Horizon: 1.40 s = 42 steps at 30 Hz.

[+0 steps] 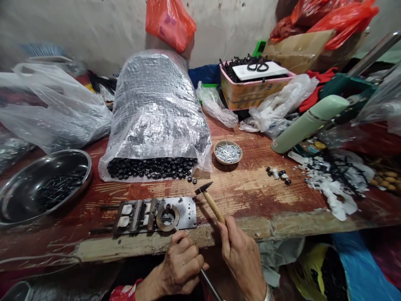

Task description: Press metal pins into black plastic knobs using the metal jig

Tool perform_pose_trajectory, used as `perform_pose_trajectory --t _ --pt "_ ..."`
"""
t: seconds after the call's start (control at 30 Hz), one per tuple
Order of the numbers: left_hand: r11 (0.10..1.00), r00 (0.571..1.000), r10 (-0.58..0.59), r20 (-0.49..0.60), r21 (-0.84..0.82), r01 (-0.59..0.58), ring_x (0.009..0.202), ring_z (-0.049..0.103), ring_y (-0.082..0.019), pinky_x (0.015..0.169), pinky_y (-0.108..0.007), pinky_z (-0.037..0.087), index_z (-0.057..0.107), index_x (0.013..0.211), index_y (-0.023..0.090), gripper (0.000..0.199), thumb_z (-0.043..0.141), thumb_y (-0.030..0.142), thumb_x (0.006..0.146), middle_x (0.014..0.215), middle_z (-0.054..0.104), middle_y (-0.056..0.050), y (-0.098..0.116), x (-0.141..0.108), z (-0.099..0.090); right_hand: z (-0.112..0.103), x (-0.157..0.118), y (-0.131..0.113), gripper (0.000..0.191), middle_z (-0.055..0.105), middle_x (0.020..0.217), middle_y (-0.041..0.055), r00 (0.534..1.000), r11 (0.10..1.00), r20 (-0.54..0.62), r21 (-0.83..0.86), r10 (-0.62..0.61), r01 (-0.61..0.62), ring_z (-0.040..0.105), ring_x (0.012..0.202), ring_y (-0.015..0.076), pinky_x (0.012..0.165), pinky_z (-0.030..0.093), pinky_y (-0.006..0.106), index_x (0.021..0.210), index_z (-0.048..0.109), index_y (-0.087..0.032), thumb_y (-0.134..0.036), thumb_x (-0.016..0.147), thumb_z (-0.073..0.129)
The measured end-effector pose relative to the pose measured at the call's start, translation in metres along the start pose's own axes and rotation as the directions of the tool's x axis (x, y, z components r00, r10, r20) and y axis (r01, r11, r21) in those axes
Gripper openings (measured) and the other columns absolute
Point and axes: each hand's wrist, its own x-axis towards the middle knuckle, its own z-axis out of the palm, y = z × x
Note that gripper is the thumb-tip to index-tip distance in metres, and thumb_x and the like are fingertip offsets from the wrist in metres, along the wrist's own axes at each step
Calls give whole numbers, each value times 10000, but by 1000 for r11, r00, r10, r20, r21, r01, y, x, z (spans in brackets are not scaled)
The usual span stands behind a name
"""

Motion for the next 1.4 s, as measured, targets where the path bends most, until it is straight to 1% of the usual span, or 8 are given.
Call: perform_pose_trajectory --t 0.13,0.3,0.63,0.83,1.0,1.13,1.27,1.4 --pt "1000 1000 5 -25 -13 -5 699 510 -167 947 -424 402 593 849 198 17 593 211 860 642 530 26 0 2 0 5 -12 -4 379 631 550 -44 1000 990 0 -140 -9 9 617 399 153 416 293 290 934 597 -238 -411 1107 308" --pt "999 999 -8 -50 -39 6 702 504 -166 939 -426 402 605 842 182 54 573 195 884 626 527 20 0 3 0 12 -17 -9 432 596 501 -47 1000 976 -9 -218 -6 4 581 358 151 409 245 302 873 596 -240 -419 1110 282" --pt "1000 999 -6 -36 -25 6 700 520 -169 945 -424 389 596 858 190 15 595 205 861 642 541 23 0 2 0 19 -15 -10 413 630 520 -31 999 966 -18 -257 31 -35 565 356 136 426 191 290 985 640 -216 -407 1112 297" --pt "999 1000 -27 -14 -26 26 705 500 -171 954 -434 387 594 837 192 33 588 201 868 638 542 18 2 1 0 20 -13 -18 391 666 583 -1 999 958 15 -285 35 -30 557 392 122 460 173 284 934 639 -210 -376 1103 328" --pt "1000 1000 -9 -16 -24 9 702 500 -176 925 -427 398 597 851 191 35 571 206 869 644 546 12 1 1 -1 18 -14 -13 411 655 557 -3 999 965 30 -259 45 -36 550 380 126 460 169 283 928 636 -217 -387 1103 305" --pt "1000 1000 1 -15 2 -1 716 512 -177 936 -423 396 598 870 191 29 579 211 862 655 546 13 0 1 -1 16 -16 -5 424 641 540 -3 995 980 33 -180 90 -82 576 396 151 458 193 286 959 634 -218 -423 1101 290" --pt "1000 1000 6 -20 -5 -6 706 497 -170 950 -422 387 593 863 191 16 588 197 849 645 528 20 0 1 -1 14 -9 5 436 634 587 -4 973 979 133 49 189 -196 589 458 164 482 277 277 949 614 -222 -459 1088 275" --pt "1000 1000 19 -12 -8 -19 718 505 -174 954 -431 385 593 883 189 61 609 193 824 658 537 20 -1 0 0 13 10 20 409 566 642 -23 929 869 273 360 249 -339 542 550 153 542 389 255 892 584 -233 -508 1054 328"
